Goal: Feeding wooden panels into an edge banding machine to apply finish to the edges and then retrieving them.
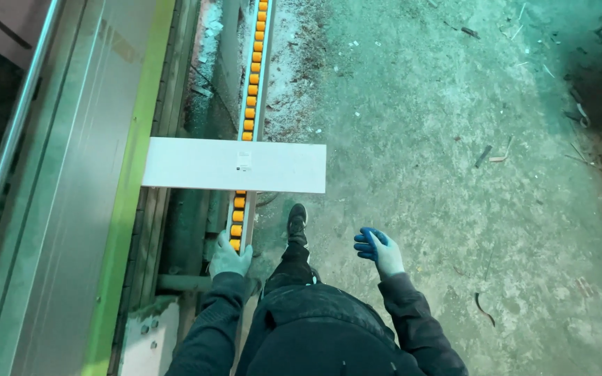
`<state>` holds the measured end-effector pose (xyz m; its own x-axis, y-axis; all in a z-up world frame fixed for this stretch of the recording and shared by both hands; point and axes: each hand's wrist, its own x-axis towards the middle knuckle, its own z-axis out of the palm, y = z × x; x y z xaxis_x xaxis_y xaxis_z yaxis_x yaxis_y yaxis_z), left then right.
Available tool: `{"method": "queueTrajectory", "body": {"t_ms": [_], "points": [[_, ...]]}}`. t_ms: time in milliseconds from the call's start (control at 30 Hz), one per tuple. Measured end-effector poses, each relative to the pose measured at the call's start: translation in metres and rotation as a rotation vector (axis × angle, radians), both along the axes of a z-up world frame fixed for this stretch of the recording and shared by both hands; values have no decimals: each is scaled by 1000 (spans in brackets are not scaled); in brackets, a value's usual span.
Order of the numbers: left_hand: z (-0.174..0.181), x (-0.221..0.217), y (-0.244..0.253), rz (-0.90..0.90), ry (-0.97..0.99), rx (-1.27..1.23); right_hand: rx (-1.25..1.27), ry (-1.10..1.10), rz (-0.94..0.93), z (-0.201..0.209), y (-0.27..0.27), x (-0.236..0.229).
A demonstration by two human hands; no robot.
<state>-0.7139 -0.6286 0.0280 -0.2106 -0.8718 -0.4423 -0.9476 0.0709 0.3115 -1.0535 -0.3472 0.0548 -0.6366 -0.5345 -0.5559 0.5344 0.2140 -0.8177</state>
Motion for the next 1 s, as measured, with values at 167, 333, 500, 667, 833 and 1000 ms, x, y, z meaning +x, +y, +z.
{"method": "queueTrajectory", "body": {"t_ms": [167,333,500,667,833,1000], "points": [[-13,-75,-82,-29,6,-22,22,10,-51,-3,-47,-41],[0,-117,-126,-50,1,-68,42,80,-4,21,-134,-86],[7,-135,-149,-26,30,19,41,145,57,47,-210,-125],[-5,-180,-203,-43,50,-6,42,100,102,35,-264,-159],[-20,-236,-257,-81,33,-32,31,90,94,33,-311,-176],[-14,-275,-301,-116,99,-63,13,99,99,39,-342,-187]]}}
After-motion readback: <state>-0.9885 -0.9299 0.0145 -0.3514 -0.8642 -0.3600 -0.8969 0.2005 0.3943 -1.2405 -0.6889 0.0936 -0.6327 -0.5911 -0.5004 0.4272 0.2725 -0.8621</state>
